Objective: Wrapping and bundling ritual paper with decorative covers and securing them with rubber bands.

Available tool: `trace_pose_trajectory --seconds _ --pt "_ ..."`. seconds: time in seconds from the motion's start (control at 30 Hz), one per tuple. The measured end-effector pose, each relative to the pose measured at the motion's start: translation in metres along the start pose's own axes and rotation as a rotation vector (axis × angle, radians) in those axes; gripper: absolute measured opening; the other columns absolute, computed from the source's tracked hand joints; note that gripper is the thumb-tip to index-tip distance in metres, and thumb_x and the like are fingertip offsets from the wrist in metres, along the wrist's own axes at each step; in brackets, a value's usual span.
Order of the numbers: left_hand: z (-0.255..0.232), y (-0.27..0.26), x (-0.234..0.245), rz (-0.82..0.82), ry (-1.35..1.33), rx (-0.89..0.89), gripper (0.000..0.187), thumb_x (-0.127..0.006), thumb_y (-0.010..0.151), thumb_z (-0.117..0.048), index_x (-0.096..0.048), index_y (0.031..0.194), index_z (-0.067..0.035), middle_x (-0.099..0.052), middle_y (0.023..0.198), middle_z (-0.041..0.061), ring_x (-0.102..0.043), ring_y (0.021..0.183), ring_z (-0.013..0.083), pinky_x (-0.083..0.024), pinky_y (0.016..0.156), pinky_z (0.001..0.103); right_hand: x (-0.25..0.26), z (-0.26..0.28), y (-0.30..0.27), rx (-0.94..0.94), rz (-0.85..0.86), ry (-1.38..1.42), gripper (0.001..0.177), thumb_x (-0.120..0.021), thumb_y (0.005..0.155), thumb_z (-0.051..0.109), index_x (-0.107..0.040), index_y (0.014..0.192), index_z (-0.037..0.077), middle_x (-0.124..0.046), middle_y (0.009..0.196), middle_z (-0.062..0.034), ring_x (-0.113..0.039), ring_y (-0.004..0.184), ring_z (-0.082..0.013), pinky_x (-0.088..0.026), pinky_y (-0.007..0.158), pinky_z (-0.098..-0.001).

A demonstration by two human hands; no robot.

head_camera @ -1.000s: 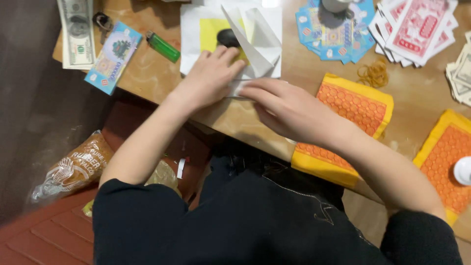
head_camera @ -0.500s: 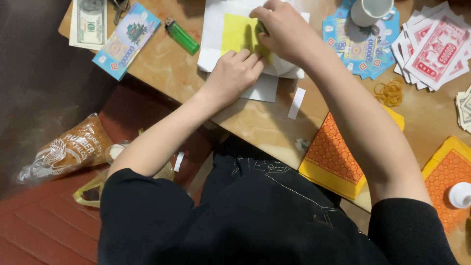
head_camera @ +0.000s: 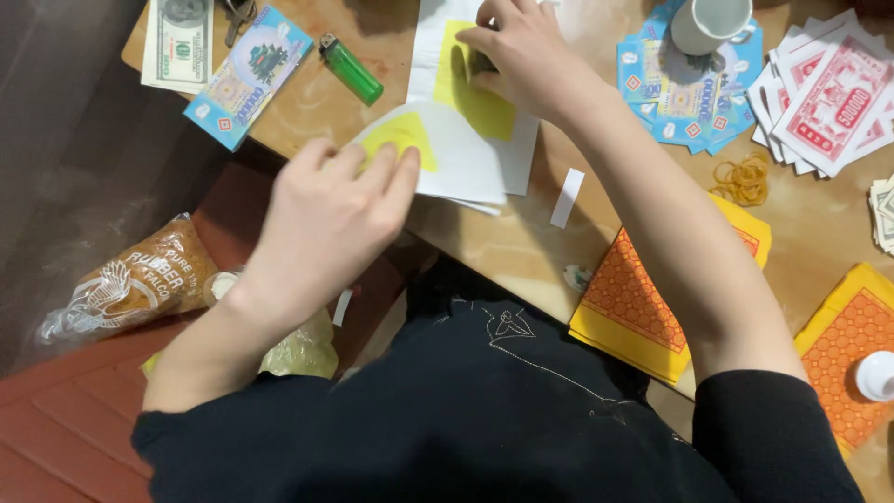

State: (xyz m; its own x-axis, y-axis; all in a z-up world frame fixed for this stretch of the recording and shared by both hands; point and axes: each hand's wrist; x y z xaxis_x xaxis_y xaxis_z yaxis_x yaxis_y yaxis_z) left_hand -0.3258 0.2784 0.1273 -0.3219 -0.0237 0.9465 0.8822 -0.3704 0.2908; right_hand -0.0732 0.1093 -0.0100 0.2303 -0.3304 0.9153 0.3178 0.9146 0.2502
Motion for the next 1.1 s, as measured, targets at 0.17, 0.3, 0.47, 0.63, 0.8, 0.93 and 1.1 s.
trace_pose_trajectory --seconds 0.17,0.3,0.47,0.63,0.8,0.93,1.1 --pt "0.000 0.007 0.017 0.074 -0.074 0.032 0.028 -0.068 0.084 -0.012 -0.074 0.111 -0.007 -0.070 0.084 0.003 -0.067 0.075 0.0185 -0.050 0.067 0.033 0.048 0.033 -0.005 -0.090 -0.007 0.155 0.041 -0.078 0.093 0.029 -0.071 0.128 0.008 -0.066 0.125 -0.0147 -0.058 0.119 -0.0357 -0.045 0.101 -0.0486" --pt "-0.008 0.034 0.006 0.065 -0.429 0.088 0.013 -0.070 0.088 -0.016 -0.075 0.099 -0.011 -0.069 0.072 0.004 -0.069 0.065 0.0226 -0.050 0.055 0.038 0.122 0.086 -0.044 0.094 0.163 0.868 0.051 -0.055 0.107 0.043 -0.053 0.140 0.004 -0.059 0.141 -0.0100 -0.055 0.135 -0.0250 -0.042 0.117 -0.0446" --pt "-0.022 0.069 -0.009 0.012 -0.755 0.100 0.016 -0.065 0.097 -0.015 -0.076 0.106 -0.010 -0.070 0.068 0.005 -0.070 0.059 0.0218 -0.054 0.058 0.037 0.132 0.095 -0.155 -0.062 0.035 0.749 0.090 -0.083 0.072 0.027 -0.043 0.147 -0.003 -0.057 0.143 -0.0173 -0.057 0.134 -0.0265 -0.046 0.114 -0.0411" --pt "-0.065 0.106 -0.021 0.090 -0.940 0.038 0.018 -0.061 0.097 -0.015 -0.074 0.109 -0.010 -0.071 0.067 0.003 -0.070 0.055 0.0184 -0.054 0.056 0.035 0.132 0.097 -0.255 -0.534 -0.262 0.730 0.029 -0.076 0.106 -0.002 -0.061 0.131 0.003 -0.067 0.122 -0.0129 -0.064 0.114 -0.0201 -0.053 0.106 -0.0328" --pt "-0.113 0.117 -0.022 -0.006 -1.038 -0.135 0.015 -0.065 0.094 -0.017 -0.072 0.106 -0.012 -0.072 0.075 0.005 -0.071 0.066 0.0234 -0.054 0.058 0.038 0.170 0.135 -0.245 -0.445 -0.336 0.631 0.069 -0.081 0.072 0.005 -0.049 0.133 0.000 -0.054 0.137 -0.0144 -0.051 0.137 -0.0251 -0.041 0.119 -0.0422" --pt "-0.138 0.112 -0.018 -0.072 -0.937 -0.199 0.012 -0.067 0.095 -0.018 -0.069 0.106 -0.013 -0.071 0.078 0.005 -0.071 0.070 0.0253 -0.051 0.058 0.042 0.163 0.142 -0.274 -0.348 -0.376 0.460 0.052 -0.083 0.071 0.007 -0.058 0.116 0.002 -0.057 0.134 -0.0146 -0.055 0.134 -0.0277 -0.044 0.118 -0.0460" --pt "-0.146 0.110 -0.024 0.039 -1.068 -0.192 0.013 -0.067 0.095 -0.019 -0.067 0.106 -0.013 -0.071 0.079 0.006 -0.070 0.070 0.0270 -0.052 0.059 0.043 0.160 0.162 -0.292 -0.557 -0.605 0.475 0.015 -0.068 0.090 -0.002 -0.064 0.105 -0.002 -0.071 0.105 -0.0115 -0.074 0.097 -0.0230 -0.062 0.087 -0.0339"
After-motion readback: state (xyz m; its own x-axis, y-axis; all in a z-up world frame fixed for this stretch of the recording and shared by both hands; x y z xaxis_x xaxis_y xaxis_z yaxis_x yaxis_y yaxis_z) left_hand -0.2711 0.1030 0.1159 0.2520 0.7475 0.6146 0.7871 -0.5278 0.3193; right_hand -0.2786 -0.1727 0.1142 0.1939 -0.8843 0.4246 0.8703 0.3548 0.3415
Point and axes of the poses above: each hand's wrist, its own y-axis towards the middle knuckle, its own x-axis out of the back of the hand, z = x × y
